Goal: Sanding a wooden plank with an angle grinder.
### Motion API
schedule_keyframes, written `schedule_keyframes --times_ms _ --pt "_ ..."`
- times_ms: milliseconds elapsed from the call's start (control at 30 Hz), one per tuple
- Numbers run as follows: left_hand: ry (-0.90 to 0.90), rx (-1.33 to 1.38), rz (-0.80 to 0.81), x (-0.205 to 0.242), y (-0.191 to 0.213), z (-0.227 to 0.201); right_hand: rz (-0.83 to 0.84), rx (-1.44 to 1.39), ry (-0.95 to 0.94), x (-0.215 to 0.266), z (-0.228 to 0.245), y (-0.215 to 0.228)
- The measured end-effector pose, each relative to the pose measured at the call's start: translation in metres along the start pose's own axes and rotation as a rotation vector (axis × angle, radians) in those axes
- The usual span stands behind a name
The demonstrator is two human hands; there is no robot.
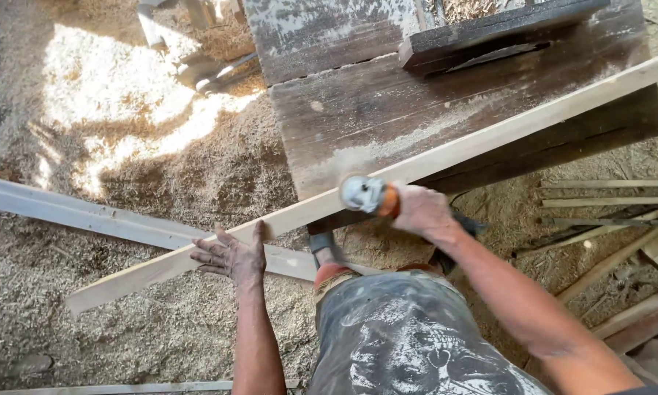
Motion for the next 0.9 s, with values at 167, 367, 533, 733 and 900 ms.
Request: schedule_keyframes --times_ms 167,367,533,733,900 --pt "-0.040 -0.051 0.003 0.023 -0.044 -0.070 -0.052 -0.063 -0.140 0.016 -0.129 0.024" --pt "-0.102 0.066 0.030 0.082 -0.097 -0.209 -0.114 -0.091 -0.156 0.010 -0.281 0.060" --pt "-0.088 -0.021 -0.049 0.126 -0.173 -0.308 -0.337 -0.290 -0.232 0.004 -0.460 0.105" --pt "-0.208 -0.149 -0.184 0.085 -0.223 -0.294 -0.431 -0.468 -0.502 0.003 -0.655 0.124" --pt "-0.063 0.008 -0.089 0.121 -0.190 -0.327 -0.387 -0.568 -0.538 0.009 -0.706 0.113"
Point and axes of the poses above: each hand's wrist, its own x-axis away from the middle knuckle, its own y-axis out of the back of the hand, z = x × y, the point moved 8 cm from there along -x, towards the middle knuckle, and after that the axes turned 10 degrees about z, right-handed, at the moved point
